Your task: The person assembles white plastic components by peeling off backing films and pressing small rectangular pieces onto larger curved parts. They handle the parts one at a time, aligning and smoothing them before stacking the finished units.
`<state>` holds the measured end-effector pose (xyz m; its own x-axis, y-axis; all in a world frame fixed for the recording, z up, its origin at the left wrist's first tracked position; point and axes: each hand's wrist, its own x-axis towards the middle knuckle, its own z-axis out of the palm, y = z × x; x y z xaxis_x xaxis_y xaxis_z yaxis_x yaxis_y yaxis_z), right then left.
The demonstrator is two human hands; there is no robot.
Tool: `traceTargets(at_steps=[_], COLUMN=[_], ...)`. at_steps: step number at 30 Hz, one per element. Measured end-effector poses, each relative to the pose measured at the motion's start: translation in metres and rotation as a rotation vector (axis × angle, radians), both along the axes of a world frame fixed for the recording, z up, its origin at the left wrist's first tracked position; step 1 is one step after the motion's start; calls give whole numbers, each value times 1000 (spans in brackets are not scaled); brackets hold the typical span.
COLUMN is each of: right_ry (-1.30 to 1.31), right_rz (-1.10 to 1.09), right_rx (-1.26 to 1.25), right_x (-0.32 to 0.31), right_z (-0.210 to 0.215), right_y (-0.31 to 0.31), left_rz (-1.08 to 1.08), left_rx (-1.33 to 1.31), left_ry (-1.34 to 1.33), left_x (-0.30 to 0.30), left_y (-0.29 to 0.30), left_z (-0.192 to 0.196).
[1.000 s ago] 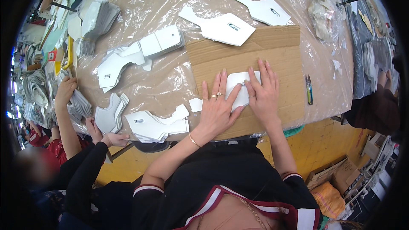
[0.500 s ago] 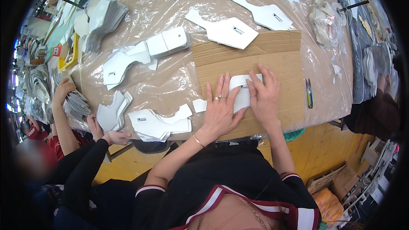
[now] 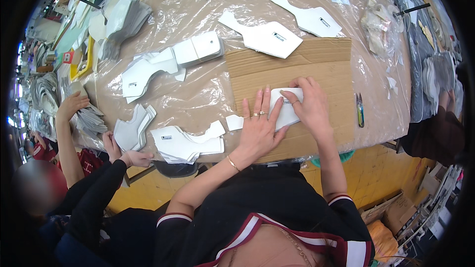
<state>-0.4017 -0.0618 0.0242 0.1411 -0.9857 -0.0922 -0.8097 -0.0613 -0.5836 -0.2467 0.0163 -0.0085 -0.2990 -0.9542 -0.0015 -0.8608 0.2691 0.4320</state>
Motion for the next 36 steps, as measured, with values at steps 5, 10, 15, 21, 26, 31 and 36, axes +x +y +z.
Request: traceTargets(at_steps=[5, 10, 15, 21, 26, 31, 36], right_ry=[-19, -27, -24, 3, -6, -25, -83], right_rz=[-24, -19, -27, 9, 10, 32, 66], right_rx=[-9, 5, 18, 1, -7, -24, 18], right_x=[0, -1, 0, -2, -2, -3, -10], right_z=[-1, 0, 1, 0, 1, 3, 2], right_y=[1, 0, -1, -2, -3, -3, -7], left_rz=[-6, -8, 34, 64, 79, 81, 66], left_rx=[-26, -29, -37, -26, 12, -20, -57], left_ry=[45, 52, 56, 56, 24, 25, -9], left_x=[2, 1, -6, -10, -13, -12, -10], left_y=[0, -1, -2, -3, -7, -5, -2], left_z=[-3, 0, 4, 7, 11, 8, 3])
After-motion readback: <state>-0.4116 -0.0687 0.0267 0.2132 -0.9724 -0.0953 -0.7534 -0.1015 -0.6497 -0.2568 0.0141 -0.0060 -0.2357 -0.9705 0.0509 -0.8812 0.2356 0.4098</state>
